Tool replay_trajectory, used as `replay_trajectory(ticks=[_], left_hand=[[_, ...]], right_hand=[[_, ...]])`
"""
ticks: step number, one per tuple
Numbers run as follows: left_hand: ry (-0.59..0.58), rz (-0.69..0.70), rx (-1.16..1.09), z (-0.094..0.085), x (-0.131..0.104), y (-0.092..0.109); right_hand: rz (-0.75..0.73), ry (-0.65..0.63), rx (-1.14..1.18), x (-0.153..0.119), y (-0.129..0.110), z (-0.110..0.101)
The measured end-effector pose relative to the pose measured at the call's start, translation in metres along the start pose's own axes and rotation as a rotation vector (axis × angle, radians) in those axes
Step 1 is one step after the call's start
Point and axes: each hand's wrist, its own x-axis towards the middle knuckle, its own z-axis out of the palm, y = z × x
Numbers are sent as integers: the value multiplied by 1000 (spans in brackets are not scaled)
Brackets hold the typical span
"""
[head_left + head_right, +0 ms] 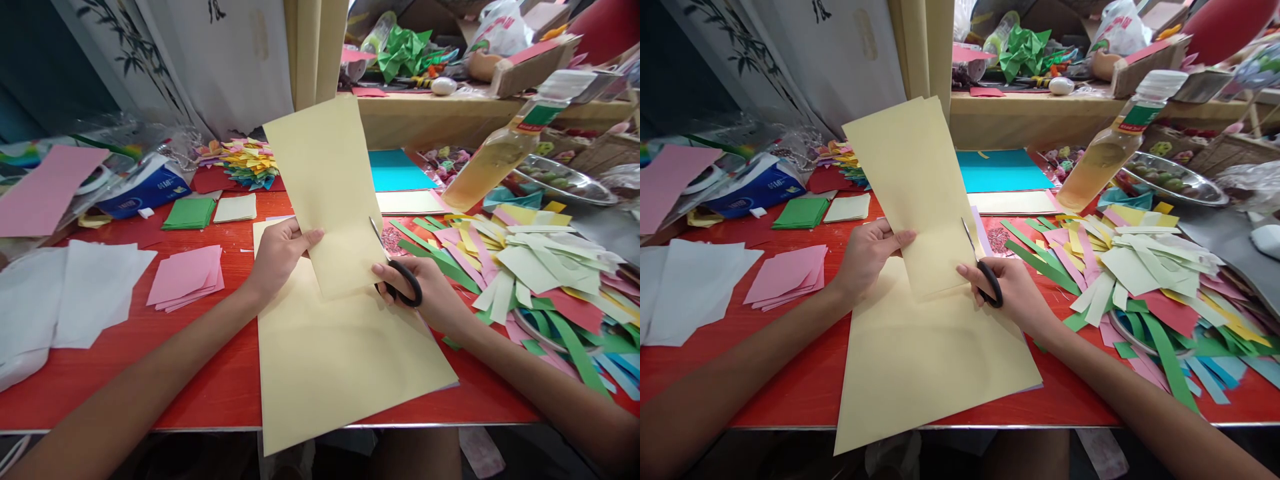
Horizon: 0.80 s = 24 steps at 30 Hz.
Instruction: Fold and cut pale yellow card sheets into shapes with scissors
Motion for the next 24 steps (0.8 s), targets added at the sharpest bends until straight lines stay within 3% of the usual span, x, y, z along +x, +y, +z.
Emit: replay_trajectory(ticks=[13, 24], left_hand=[[20, -16, 18, 1, -1, 0], [-22, -31, -7, 2, -1, -2]], right_hand=[[-26, 7, 9, -1, 0, 1], [48, 5, 96, 0, 4, -1]])
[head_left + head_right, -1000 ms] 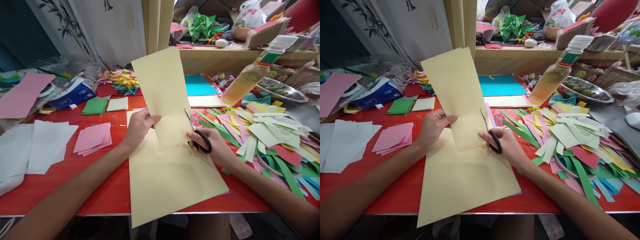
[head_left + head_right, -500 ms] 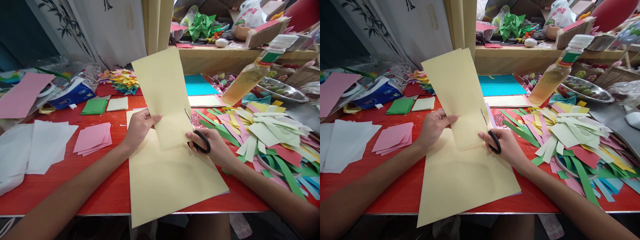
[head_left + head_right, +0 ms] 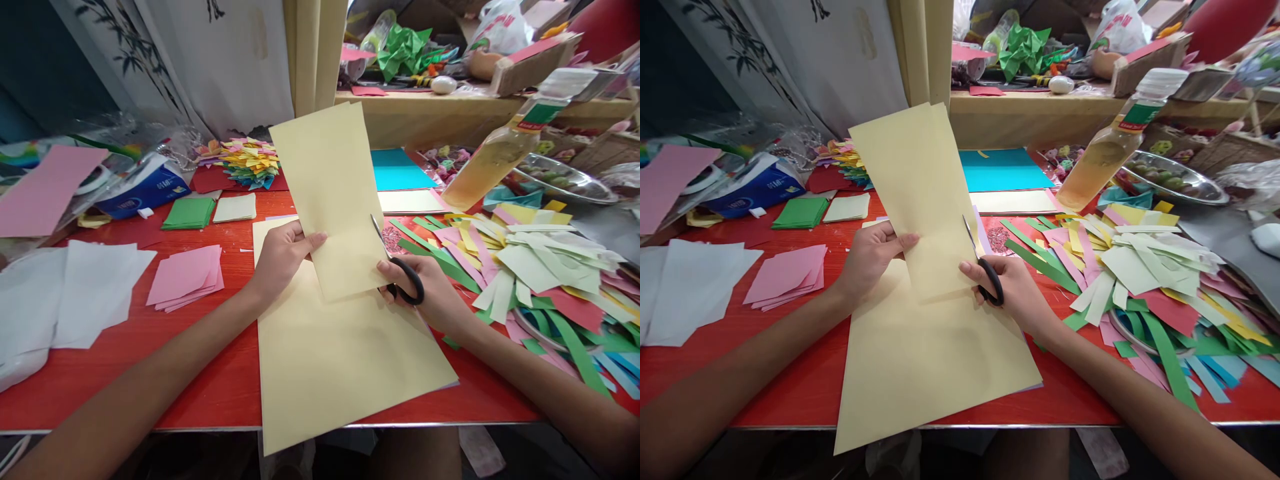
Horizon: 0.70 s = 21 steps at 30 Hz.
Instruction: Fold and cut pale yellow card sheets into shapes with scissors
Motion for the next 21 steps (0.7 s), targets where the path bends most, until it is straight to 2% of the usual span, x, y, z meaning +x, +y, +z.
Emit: replay_trajectory(ticks=[21], left_hand=[[-4, -11, -7, 2, -1, -4]], right_hand=[[-30, -15, -70, -1, 2, -1]])
